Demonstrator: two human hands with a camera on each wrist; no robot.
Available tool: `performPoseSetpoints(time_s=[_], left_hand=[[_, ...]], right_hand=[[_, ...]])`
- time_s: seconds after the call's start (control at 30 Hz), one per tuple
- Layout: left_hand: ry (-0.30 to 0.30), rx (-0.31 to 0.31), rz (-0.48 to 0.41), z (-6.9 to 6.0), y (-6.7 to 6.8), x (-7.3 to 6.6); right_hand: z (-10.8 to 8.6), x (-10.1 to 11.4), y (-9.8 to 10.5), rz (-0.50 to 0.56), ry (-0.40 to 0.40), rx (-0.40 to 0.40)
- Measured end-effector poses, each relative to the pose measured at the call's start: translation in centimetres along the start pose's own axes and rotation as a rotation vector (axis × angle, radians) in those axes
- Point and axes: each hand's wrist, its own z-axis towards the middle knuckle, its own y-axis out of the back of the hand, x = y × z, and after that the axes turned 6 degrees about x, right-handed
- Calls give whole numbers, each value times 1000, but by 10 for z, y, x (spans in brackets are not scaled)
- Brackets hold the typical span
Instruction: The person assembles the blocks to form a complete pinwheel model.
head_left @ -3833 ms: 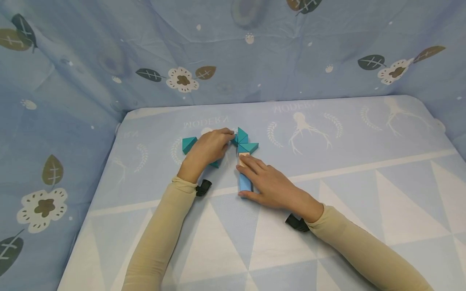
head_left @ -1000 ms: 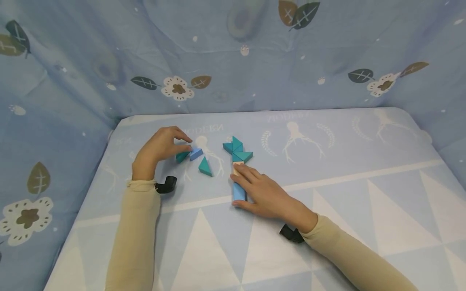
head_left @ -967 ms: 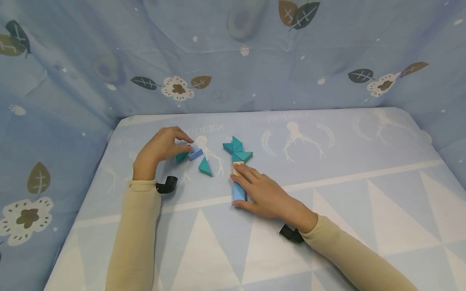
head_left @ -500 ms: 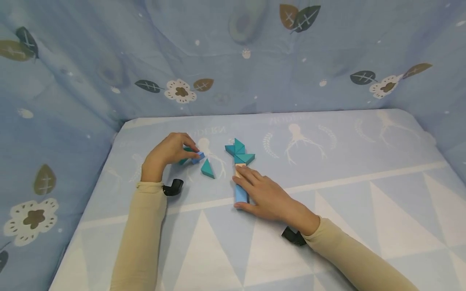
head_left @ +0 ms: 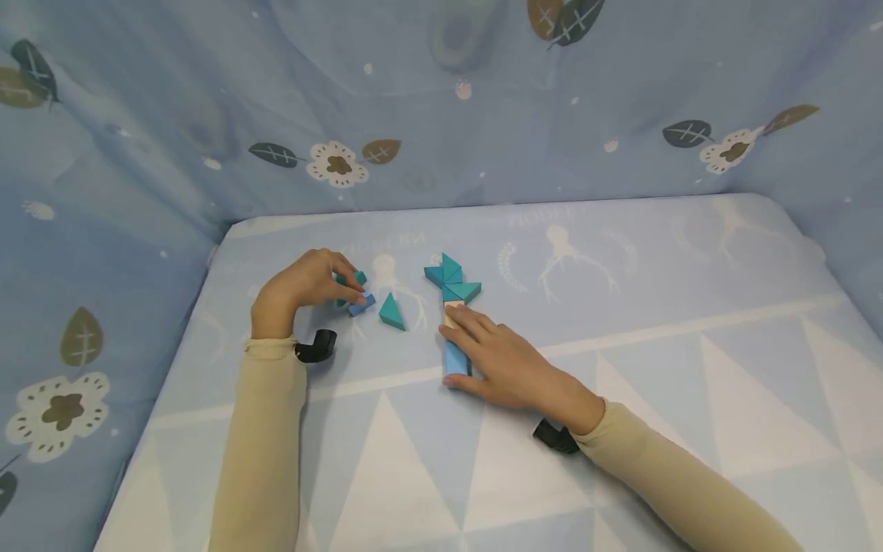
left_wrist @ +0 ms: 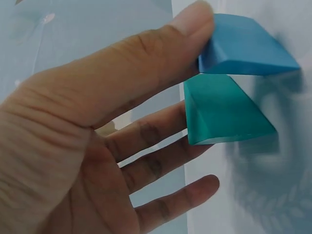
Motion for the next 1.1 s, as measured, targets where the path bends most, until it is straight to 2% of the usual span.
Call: performPoseSetpoints(time_s=[0.3,0.47,0.63,0.73,0.83,0.93,1.1], left_hand=[[29,28,22,-2,12,-2],[37,30,45,-3,14,-1],[39,32,32,-6,13,-1],[34,6,19,-6,12,0],[16,-58,22,-7,12,2],[32,-108,40,-9,12,3],[106,-86,67,-12,8,6]], right_hand=[[6,-3,8,-6,13,-10],[8,-2,10,-6,20,-9],[9,-1,10,1,23,1],[8,-2,8,9,20,6],[5,-2,6,9,15,6],[2,-2,5,15,9,7],[-1,-1,0,26,14,3]])
